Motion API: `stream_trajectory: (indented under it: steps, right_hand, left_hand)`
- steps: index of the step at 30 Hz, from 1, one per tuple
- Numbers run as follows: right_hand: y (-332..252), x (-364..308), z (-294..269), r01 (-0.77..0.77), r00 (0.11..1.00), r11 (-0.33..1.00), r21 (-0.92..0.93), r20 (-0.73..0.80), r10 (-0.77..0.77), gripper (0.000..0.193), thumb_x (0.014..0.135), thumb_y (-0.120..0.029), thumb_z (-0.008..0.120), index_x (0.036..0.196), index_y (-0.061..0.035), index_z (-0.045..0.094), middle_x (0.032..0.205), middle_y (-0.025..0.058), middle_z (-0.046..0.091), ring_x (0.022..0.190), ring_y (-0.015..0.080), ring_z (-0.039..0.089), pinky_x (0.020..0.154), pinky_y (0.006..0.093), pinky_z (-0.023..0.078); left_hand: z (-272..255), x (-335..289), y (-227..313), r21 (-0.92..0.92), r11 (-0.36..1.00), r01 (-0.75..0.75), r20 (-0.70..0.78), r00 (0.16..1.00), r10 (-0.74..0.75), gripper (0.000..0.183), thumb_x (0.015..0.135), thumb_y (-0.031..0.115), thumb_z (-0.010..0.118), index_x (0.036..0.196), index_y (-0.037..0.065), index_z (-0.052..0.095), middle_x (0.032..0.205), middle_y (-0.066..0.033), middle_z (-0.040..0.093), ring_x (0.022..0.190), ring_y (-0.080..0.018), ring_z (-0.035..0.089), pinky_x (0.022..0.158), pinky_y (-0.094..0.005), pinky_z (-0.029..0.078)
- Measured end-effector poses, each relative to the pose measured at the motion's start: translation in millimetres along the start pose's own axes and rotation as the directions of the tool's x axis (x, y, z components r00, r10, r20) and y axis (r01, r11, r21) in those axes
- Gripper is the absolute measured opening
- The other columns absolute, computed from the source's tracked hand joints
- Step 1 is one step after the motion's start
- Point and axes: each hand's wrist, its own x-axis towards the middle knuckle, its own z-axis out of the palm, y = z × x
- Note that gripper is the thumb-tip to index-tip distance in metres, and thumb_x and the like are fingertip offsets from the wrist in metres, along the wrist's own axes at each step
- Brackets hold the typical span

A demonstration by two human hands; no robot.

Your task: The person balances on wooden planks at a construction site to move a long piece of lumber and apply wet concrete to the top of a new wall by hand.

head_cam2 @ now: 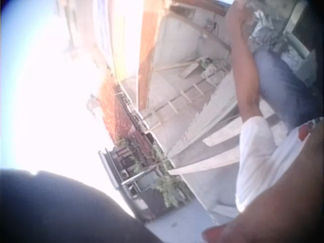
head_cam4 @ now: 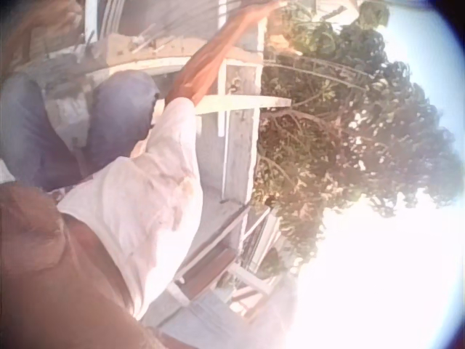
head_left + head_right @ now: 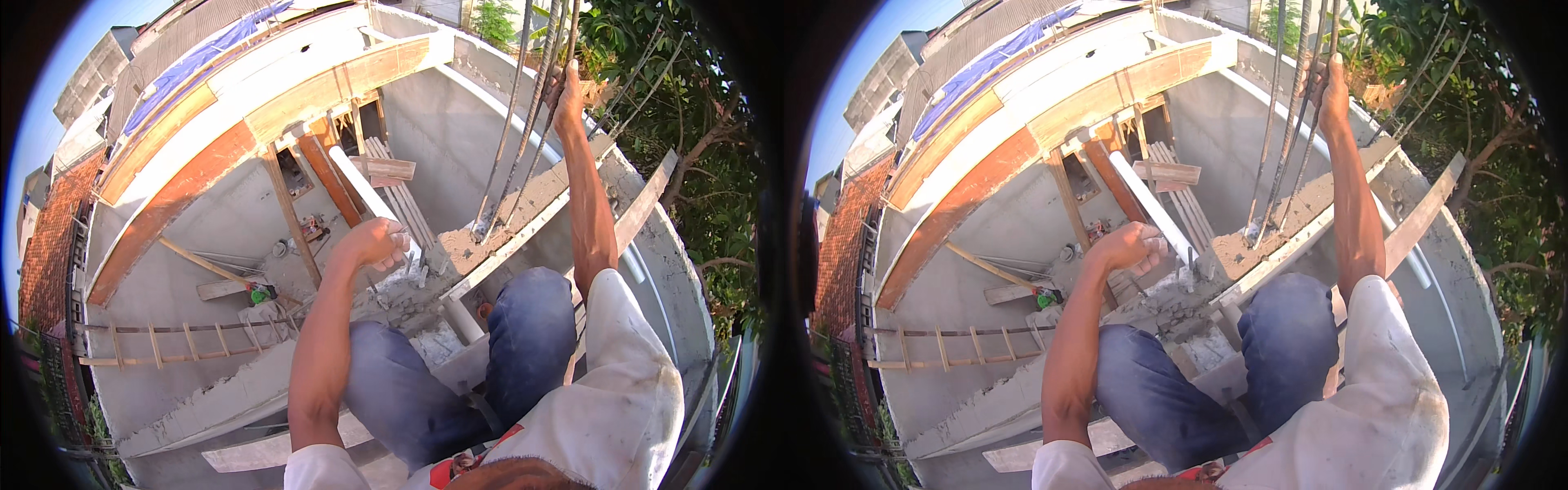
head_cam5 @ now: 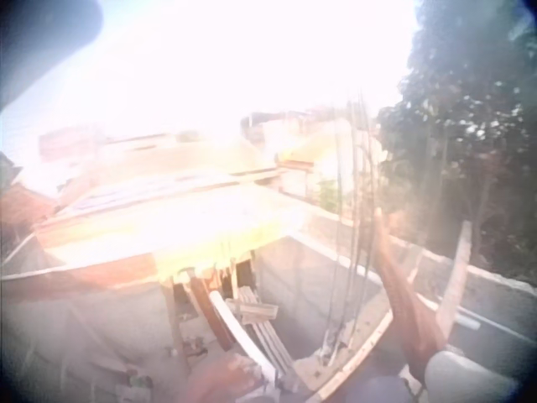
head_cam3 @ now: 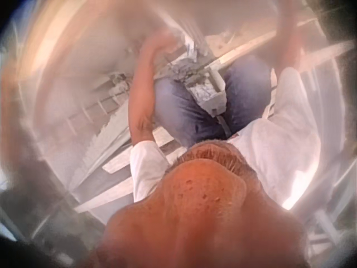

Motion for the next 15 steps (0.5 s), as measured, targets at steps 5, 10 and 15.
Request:
stream_trajectory:
  steps: [5,10,15]
  right_hand:
    - [-12.3,-17.2,4.3,-0.014,0.999,0.999,-0.031,-0.04,0.013,0.073,0.101,-0.065,0.032,0.109,0.0011,0.063,0.084,0.0057,0.064,0.072,0.0166,0.062,0.07,0.0323,0.051]
    - [-11.6,-14.4,6.7,0.001,1.0,1.0,-0.029,-0.003,-0.001,0.075,0.101,-0.066,0.031,0.11,0.0017,0.063,0.086,0.0067,0.065,0.073,0.0173,0.063,0.071,0.0322,0.05]
    - [-11.7,-18.7,17.6,0.004,1.0,0.999,-0.046,-0.028,-0.005,0.077,0.1,-0.066,0.031,0.112,0.0037,0.062,0.087,0.0083,0.066,0.074,0.0187,0.063,0.072,0.0327,0.05]
  left_hand:
    - [3.7,-11.0,10.9,0.032,0.999,0.039,0.006,0.999,-0.04,0.026,0.101,0.017,0.047,0.109,0.002,0.066,0.093,-0.0075,0.069,0.085,-0.0181,0.068,0.072,-0.0324,0.059]
    - [2.0,-12.0,7.3,0.058,0.997,0.048,-0.008,0.999,-0.048,0.027,0.101,0.016,0.045,0.11,0.003,0.066,0.095,-0.008,0.07,0.086,-0.0179,0.068,0.072,-0.0322,0.059]
    - [-1.9,-12.6,7.7,0.066,0.996,0.067,0.014,0.998,-0.068,0.027,0.101,0.017,0.045,0.109,0.003,0.067,0.094,-0.0077,0.07,0.085,-0.0174,0.069,0.071,-0.0319,0.058]
